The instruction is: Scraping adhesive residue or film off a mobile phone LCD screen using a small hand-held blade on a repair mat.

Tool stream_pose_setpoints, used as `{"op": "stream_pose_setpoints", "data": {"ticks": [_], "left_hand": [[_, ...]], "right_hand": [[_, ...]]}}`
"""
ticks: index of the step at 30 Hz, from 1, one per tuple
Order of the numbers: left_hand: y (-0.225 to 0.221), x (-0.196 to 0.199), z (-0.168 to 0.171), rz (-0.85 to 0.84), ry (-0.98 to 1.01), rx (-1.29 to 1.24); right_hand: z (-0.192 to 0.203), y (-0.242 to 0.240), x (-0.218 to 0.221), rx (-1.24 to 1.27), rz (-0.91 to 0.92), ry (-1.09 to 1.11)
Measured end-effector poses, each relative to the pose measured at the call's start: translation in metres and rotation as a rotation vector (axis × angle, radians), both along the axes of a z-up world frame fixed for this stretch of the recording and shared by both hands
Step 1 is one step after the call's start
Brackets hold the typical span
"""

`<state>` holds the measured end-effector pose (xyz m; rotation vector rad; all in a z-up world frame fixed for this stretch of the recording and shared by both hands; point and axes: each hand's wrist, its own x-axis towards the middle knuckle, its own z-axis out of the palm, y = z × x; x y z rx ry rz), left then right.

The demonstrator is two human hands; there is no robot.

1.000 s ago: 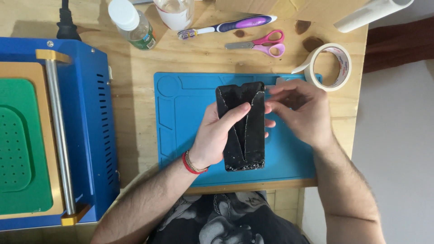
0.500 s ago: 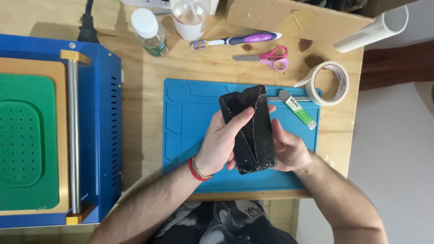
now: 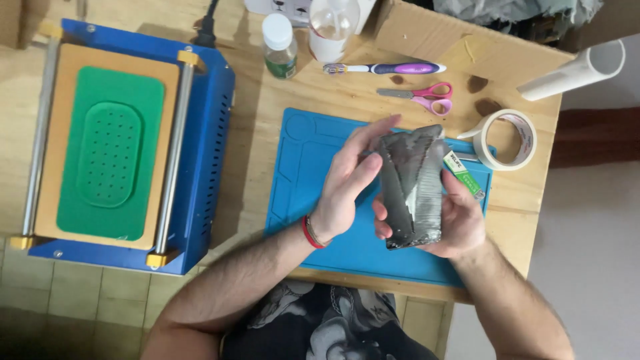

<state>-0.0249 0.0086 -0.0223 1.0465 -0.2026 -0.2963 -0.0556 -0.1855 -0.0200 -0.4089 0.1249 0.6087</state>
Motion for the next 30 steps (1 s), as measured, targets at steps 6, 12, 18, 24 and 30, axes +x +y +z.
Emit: {"op": "stream_pose_setpoints", "data": {"ticks": [6,12,18,24,30], "left_hand": [[0.056,-0.079,0.032,0.298,-0.518,0.346],[0.202,-0.176,-0.114,1.104,-1.259,0.657],[0.361,-0.158,-0.062,0.88,-0.554,1.497],[0.411,-0.158,-0.128,0.738,-0.305,1.45],[0.426,-0.159,-0.15,0.836,-0.291,1.548]], "right_hand": [[0.01,-0.02,0.006,-0.07,0.064,-0.191],[0.019,-0.019,0.01,-0.049,0.051,-0.182],[0.012,-0.021,0.015,-0.091,0.03,-0.177],[0.005,-0.02,0.02,-0.084,0.05,-0.101],[0.003,-0.021,0.024,-0.063,0.067,-0.063]]}}
